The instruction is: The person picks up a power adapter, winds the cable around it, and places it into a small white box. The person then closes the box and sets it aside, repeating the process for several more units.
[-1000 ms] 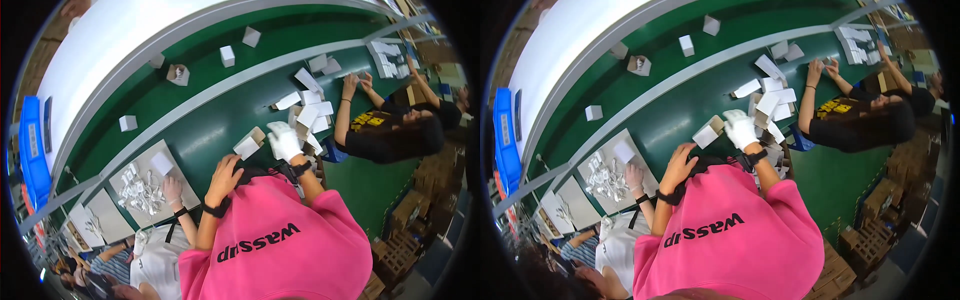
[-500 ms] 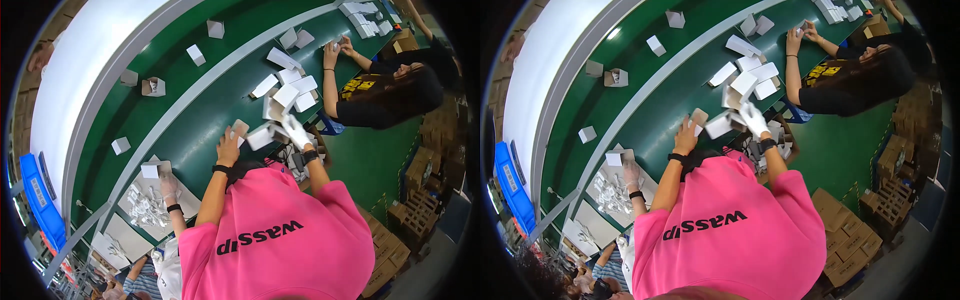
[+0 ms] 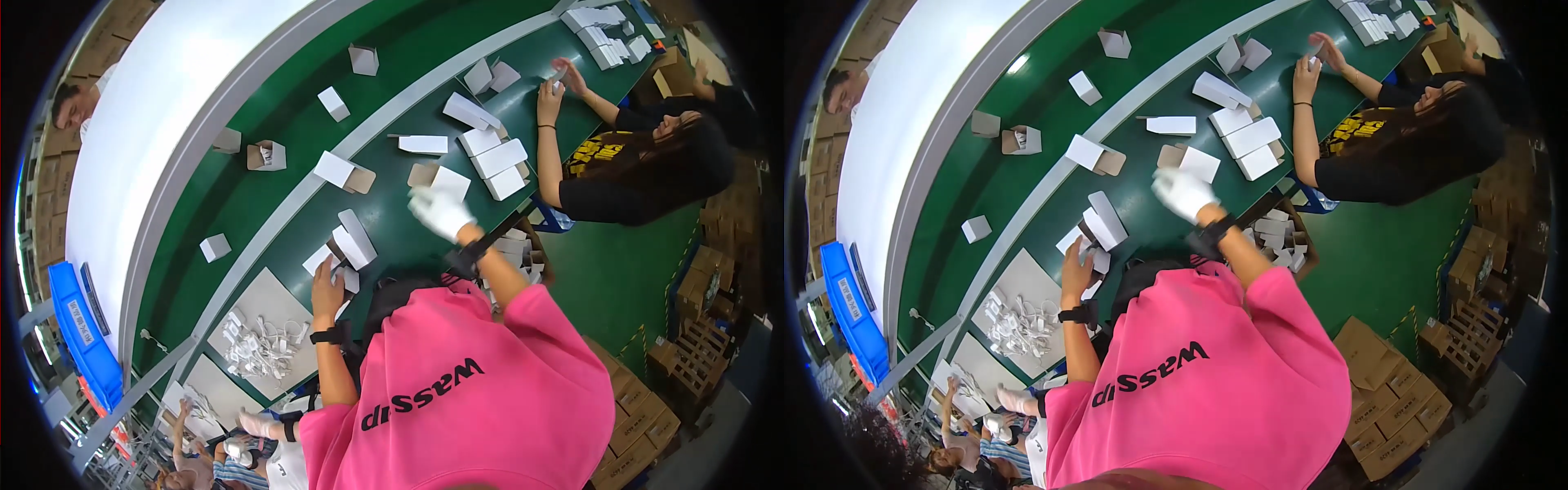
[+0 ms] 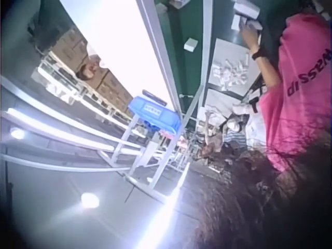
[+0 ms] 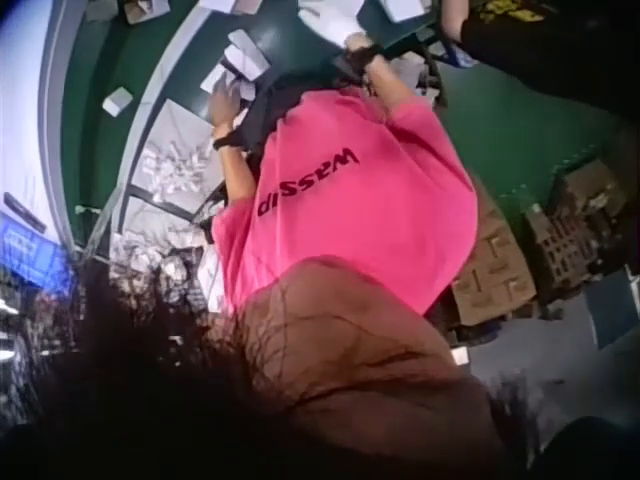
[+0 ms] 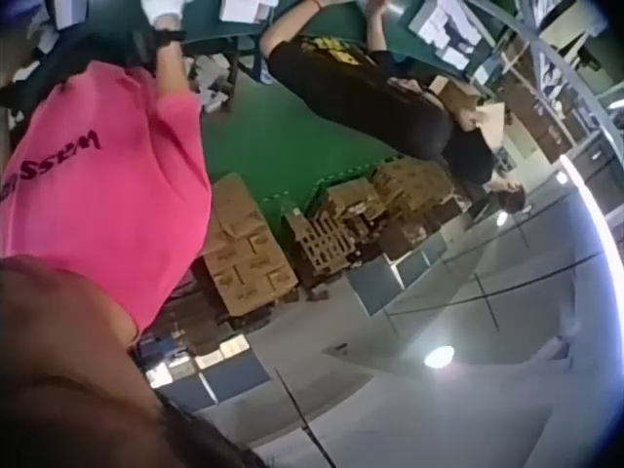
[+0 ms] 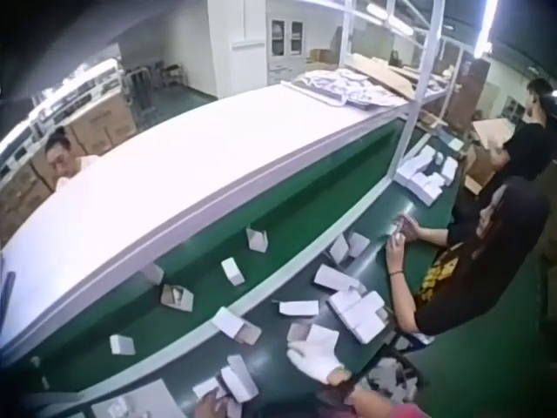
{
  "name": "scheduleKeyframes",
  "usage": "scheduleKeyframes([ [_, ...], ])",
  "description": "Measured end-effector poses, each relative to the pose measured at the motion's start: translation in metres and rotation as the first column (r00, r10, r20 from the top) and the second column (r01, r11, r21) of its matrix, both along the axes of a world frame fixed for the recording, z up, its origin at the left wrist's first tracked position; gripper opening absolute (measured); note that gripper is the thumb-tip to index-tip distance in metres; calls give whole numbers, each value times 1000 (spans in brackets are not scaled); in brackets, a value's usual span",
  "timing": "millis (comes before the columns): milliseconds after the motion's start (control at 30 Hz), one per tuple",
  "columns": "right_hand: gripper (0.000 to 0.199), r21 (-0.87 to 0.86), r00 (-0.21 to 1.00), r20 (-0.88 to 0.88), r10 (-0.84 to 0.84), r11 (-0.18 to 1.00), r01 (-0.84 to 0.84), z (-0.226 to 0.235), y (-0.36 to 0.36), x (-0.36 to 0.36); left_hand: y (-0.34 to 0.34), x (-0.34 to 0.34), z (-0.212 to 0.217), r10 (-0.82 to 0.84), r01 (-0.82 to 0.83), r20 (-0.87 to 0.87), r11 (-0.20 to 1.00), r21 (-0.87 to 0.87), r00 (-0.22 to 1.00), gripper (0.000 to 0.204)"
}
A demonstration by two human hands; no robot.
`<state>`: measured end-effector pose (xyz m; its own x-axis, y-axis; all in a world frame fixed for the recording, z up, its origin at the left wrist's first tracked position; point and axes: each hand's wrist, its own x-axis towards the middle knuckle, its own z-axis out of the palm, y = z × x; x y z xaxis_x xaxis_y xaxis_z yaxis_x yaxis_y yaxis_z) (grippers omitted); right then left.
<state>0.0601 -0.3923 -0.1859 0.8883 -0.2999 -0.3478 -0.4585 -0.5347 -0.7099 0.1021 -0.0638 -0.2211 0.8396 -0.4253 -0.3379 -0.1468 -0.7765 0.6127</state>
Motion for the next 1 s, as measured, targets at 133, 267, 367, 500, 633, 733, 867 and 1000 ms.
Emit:
scheduleKeyframes([
  [133, 41, -571, 958, 253, -137, 778, 262, -11, -140, 54, -7, -5, -2, -28, 27, -41, 999, -19, 999, 48],
  [267, 62, -434, 973, 0, -229, 877, 206, -65, -220, 43, -20, -2, 11, -36, 34, -31, 999, -39, 999, 49],
  [367, 71, -244, 977, -148, -150, 963, 111, -82, -178, 45, -8, 6, 12, 5, -6, -16, 999, -42, 1000, 50],
  [500, 59, -402, 991, -71, 113, 906, -132, -93, -73, 27, -19, 52, 6, -95, 101, 177, 994, -28, 980, 56],
  [633, 48, -317, 938, -57, 342, 885, -342, -48, 8, 23, -52, 136, -19, -81, 85, 297, 996, -1, 951, 65],
  [733, 43, -328, 898, 176, 404, 884, -334, -32, 13, 6, -94, 170, -22, 25, -32, 61, 992, 123, 998, 70],
  [867, 38, -391, 978, 178, 106, 920, -28, 7, -51, -18, -107, 194, -30, 19, -25, 26, 970, 241, 999, 73],
  [1000, 55, -629, 959, 96, -268, 730, 267, -28, -99, -57, -141, 199, -35, -111, 94, 128, 987, 133, 986, 69],
])
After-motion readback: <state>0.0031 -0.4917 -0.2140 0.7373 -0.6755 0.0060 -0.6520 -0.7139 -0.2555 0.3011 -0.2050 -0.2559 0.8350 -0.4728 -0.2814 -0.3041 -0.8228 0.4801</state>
